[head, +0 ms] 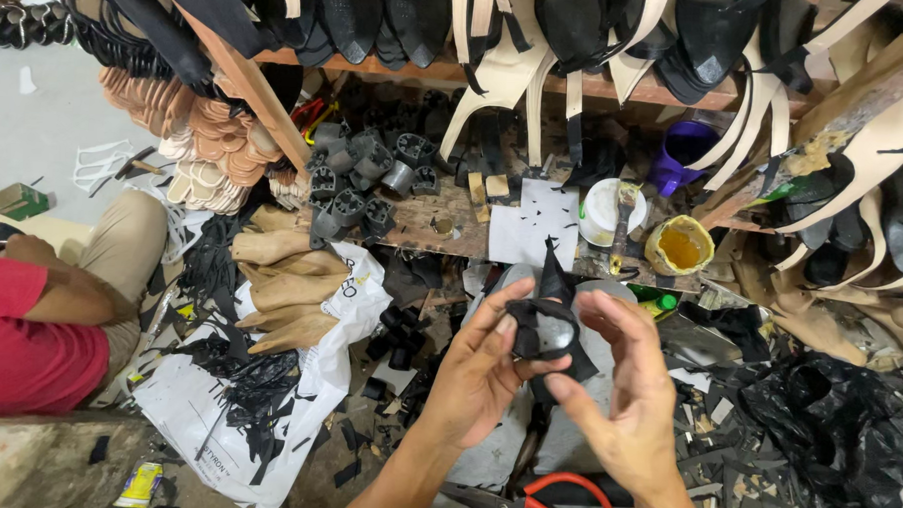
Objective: The person cuts black foam or rubber pieces to fit around small shoe heel components using red-handled scissors. They repeatedly wrap, trim, and adjust the material around the heel parts, then set the finished pieces aside.
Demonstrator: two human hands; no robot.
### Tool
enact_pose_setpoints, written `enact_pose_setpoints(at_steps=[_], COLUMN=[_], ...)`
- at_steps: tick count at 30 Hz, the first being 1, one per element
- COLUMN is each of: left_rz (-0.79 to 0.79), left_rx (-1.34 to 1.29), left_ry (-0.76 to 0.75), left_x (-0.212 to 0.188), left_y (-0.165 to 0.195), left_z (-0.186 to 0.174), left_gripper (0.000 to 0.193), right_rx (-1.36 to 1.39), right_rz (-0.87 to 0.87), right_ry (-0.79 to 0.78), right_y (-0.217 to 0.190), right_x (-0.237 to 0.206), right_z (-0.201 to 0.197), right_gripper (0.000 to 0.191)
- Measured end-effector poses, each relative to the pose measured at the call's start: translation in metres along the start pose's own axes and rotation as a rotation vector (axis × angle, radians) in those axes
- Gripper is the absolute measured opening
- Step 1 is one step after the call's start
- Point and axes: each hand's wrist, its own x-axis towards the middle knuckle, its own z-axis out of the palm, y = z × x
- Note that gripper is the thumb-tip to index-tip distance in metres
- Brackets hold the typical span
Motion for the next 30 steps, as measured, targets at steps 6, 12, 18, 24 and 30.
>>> enact_pose_setpoints(at_steps=[6,12,18,24,30], left_rz=[0.178,0.269,0.187,0.092,0.165], left_rx=[0.306,0.514,0.199,0.074,0.178], left_ry=[-0.016,0.023,0.062,0.147,0.140], left_x=[0.000,0.001,0.002,0.004,0.000], left_y=[-0.001,-0.008,-0.008,-0.016,-0.021], left_z=[-0.001,-0.008,-0.012,-0.014,-0.013], left_gripper=[0.035,0.029,0.032,0.034,0.039], right_rx=[-0.480,-0.184,0.017,-0.253,-0.095], right_rz=[-0.115,-0.082,0.097,0.114,0.178], right_ry=[0.083,0.031,0.165,0.104,0.061], right_y=[-0.015,-0.016,-0.001,0.004,0.002], right_x=[-0.002,-0.004,-0.005,-0.012,-0.002], right_z=[-0.005,0.001,-0.007,-0.001,0.004], right_gripper=[0.038,0.015,0.009,0.014,0.035])
